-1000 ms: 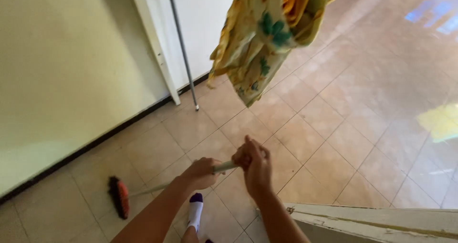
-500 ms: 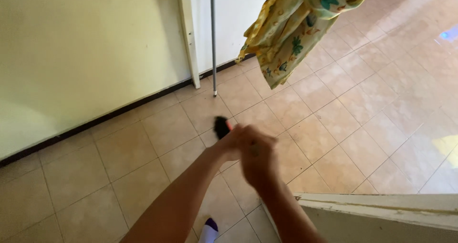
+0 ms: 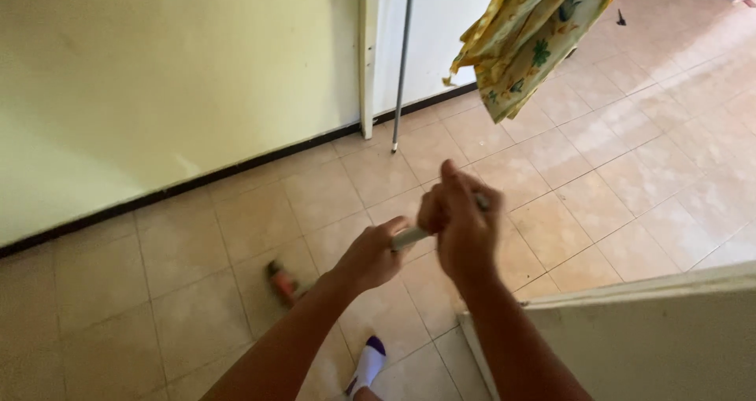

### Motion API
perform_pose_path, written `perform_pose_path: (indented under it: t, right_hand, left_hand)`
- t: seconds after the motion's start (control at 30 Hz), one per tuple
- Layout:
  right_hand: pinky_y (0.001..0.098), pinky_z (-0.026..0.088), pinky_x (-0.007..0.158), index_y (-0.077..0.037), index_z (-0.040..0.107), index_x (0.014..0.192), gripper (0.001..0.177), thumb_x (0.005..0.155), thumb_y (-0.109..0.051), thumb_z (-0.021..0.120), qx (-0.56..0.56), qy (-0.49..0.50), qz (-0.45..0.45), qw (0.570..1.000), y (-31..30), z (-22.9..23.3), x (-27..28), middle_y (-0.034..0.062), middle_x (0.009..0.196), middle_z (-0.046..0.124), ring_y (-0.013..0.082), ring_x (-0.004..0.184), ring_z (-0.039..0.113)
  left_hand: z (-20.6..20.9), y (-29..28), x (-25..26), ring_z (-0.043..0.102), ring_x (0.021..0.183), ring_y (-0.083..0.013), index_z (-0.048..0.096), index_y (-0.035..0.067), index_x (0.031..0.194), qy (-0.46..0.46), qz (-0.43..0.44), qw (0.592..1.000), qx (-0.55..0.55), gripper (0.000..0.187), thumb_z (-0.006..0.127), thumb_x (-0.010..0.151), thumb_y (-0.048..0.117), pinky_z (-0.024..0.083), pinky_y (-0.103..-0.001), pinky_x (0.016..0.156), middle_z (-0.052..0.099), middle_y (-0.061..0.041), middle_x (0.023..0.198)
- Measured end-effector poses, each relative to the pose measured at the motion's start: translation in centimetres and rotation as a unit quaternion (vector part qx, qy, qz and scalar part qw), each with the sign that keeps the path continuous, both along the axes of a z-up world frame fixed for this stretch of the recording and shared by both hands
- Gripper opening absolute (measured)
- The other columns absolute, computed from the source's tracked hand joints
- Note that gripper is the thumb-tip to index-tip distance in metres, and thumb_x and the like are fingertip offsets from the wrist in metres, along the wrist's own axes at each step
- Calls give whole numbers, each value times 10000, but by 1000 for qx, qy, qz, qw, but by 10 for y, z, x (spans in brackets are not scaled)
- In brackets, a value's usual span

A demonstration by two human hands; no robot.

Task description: The person sweeps the tiled floor with a broom, moving from a bedroom corner along the walls, around a bed, and into an adjacent living area. The person sweeps near furniture and along baseboards, gathering debris into a small pile.

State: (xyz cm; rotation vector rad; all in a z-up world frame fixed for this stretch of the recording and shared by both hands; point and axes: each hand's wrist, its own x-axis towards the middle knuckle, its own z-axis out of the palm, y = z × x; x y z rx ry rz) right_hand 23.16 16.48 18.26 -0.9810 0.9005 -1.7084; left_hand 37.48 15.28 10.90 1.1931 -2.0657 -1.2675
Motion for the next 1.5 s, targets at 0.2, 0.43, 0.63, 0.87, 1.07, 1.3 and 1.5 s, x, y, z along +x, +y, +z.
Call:
perform_pose_path:
  t: [0.2, 0.43, 0.63, 0.87, 1.07, 1.3, 1.5]
  right_hand:
    - [311, 233, 401, -141, 367, 593, 514, 1068, -244, 537, 148, -50, -8, 988, 60, -49, 58, -27, 477, 331, 92, 405, 282]
    - [328, 271, 382, -82, 485, 580, 491, 1029, -271, 548, 188, 104, -147, 965, 125, -11, 57, -2, 458, 406, 96, 391, 336]
    - [311, 255, 428, -38, 443, 581, 550, 1063, -274, 563, 190, 239, -224, 926, 146, 11, 38, -3, 480, 381, 94, 447, 315]
    - [317, 374, 532, -4, 530, 747, 340, 1048, -133, 622, -57, 365, -168, 914, 147, -28, 56, 40, 656, 460, 87, 628, 457]
    - [335, 344, 509, -7, 484, 681, 387, 1018, -133, 625, -60, 363, -133, 920, 109, 7, 54, 57, 583, 410, 120, 535, 417]
    - [282, 262, 485, -84, 473, 674, 473, 1110, -253, 539, 4, -16, -69, 997, 12, -15, 26, -29, 569, 400, 57, 515, 329]
    - [315, 339, 469, -50, 572, 640, 465, 1030, -305, 552, 178, 0, -77, 981, -96, -100, 24, 42, 535, 545, 114, 477, 446]
  left_hand:
    - [-88, 83, 52, 715, 765, -342, 626, 70, 1004, -64, 83, 988, 112, 168, 613, 970, 235, 541, -475, 690, 722, -169, 814]
    - [-50, 127, 16, 700, 770, -244, 655, 75, 1027, 37, 27, 993, 109, 149, 606, 939, 184, 545, -402, 706, 733, -132, 862]
    - [-59, 111, -40, 695, 807, -213, 661, 70, 1104, 88, -57, 978, 180, 215, 601, 939, 195, 541, -402, 705, 766, -118, 911]
    - [-198, 63, -54, 583, 1024, -179, 626, 20, 1099, 299, -195, 904, 235, 169, 568, 1088, 178, 523, -345, 872, 644, -138, 1112]
    - [-63, 28, -17, 672, 969, -198, 662, 0, 984, 208, -200, 937, 196, 229, 568, 1051, 197, 561, -340, 861, 704, -112, 1008]
    - [-14, -35, 17, 706, 810, -335, 737, 139, 1084, -66, -40, 993, -86, 288, 564, 854, 128, 547, -471, 706, 735, -129, 837]
    - [-57, -128, 25, 733, 876, -285, 754, 196, 927, -361, 45, 931, -31, 335, 784, 800, 504, 494, -530, 852, 762, -60, 866]
